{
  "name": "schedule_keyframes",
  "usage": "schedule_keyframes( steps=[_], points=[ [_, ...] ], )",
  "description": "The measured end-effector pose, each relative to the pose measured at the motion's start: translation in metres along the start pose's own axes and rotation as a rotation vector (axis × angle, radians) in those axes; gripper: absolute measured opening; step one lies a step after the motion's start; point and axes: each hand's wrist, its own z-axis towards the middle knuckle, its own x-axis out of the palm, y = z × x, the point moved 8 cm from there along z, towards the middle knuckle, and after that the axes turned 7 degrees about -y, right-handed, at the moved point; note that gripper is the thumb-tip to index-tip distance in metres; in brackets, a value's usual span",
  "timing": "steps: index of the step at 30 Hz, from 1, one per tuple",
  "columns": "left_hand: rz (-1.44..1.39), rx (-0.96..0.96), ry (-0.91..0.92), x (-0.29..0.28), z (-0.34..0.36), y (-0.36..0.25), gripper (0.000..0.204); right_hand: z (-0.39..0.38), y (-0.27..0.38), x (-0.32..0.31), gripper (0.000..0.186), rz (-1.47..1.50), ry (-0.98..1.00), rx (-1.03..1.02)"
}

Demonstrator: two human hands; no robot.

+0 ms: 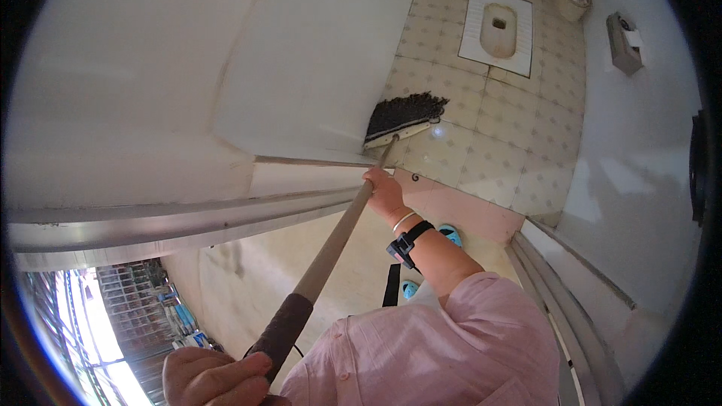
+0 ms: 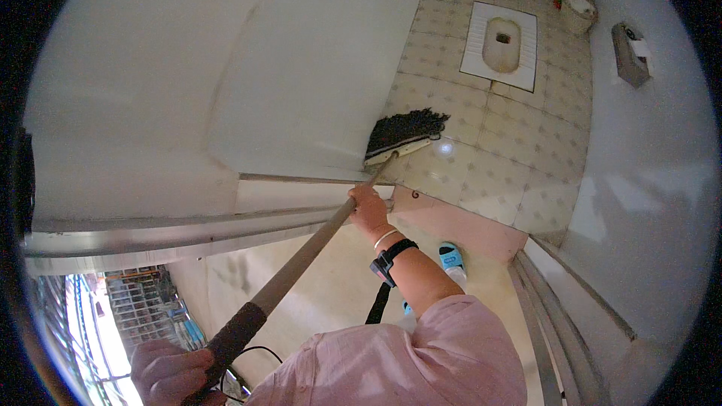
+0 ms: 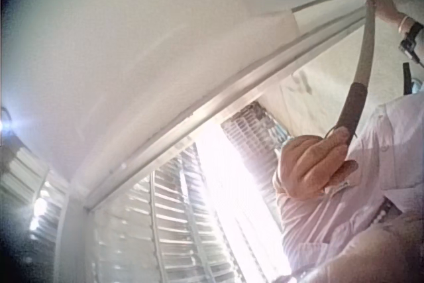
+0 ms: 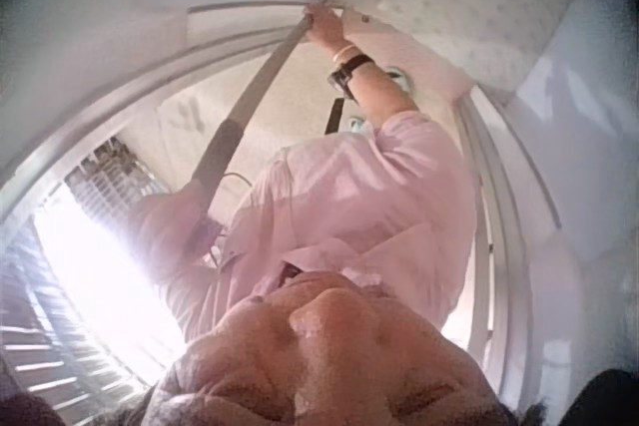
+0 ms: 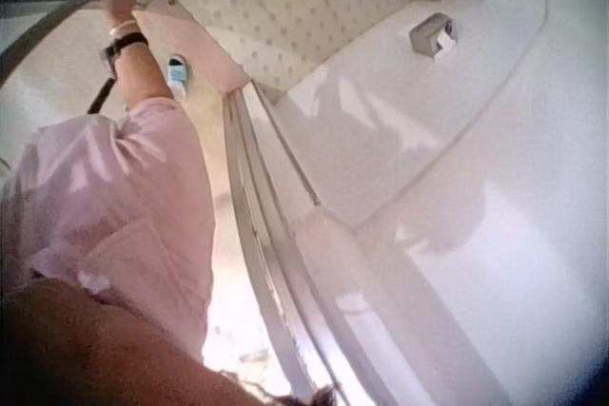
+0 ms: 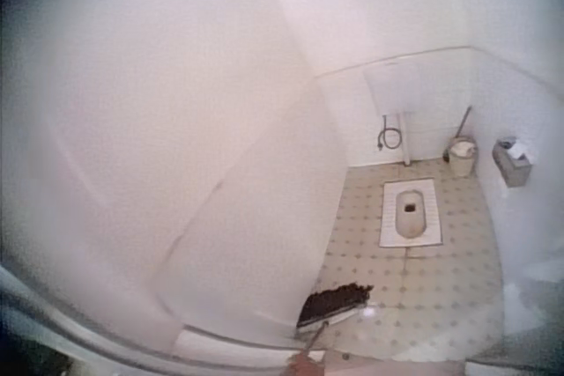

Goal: The person is using a long-handled cleaning brush to scrub the inside and surround of a squat toilet and a western-style toilet.

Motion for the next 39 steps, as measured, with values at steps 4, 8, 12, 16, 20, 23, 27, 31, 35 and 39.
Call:
schedule_keyframes(
  steps=[4, 8, 12, 16, 20, 23, 27, 31, 35, 39],
  points=[
    [0.011, 0.008, 0.149, 0.003, 0.011, 0.006, 0.019, -0.004, -0.001, -0.004, 0.021, -0.070, 0.064, 0.002],
    [0.028, 0.020, -0.266, -0.001, -0.016, 0.039, 0.011, 0.012, 0.010, -0.011, 0.015, -0.032, 0.098, -0.105],
    [0.034, -0.119, -0.564, -0.021, 0.027, 0.059, 0.023, 0.044, 0.012, 0.000, 0.018, -0.044, 0.147, -0.025],
    [0.132, 0.012, -0.504, -0.040, 0.045, 0.073, 0.027, 0.052, 0.007, 0.002, 0.019, -0.087, 0.051, 0.032],
    [0.197, -0.007, -0.568, -0.053, 0.047, 0.078, 0.028, 0.064, 0.015, -0.015, 0.017, -0.064, -0.078, 0.006],
    [0.493, 0.031, -0.733, -0.069, 0.033, 0.091, 0.038, 0.070, 0.031, -0.024, 0.016, -0.103, -0.060, -0.047],
    [0.220, 0.202, -0.878, -0.106, -0.041, 0.103, 0.034, 0.068, 0.049, -0.022, 0.015, -0.084, 0.040, -0.096],
    [-0.113, 0.290, -0.764, -0.023, 0.006, 0.081, 0.008, 0.057, 0.028, -0.023, 0.017, -0.140, -0.046, -0.162],
    [-0.857, 0.387, -0.513, 0.003, 0.007, 0.087, 0.014, 0.044, 0.002, -0.017, 0.025, -0.114, -0.123, -0.162],
    [-1.283, 0.579, -0.037, 0.030, -0.009, 0.062, 0.011, 0.031, -0.020, -0.009, 0.022, -0.083, -0.062, -0.147]
  ],
)
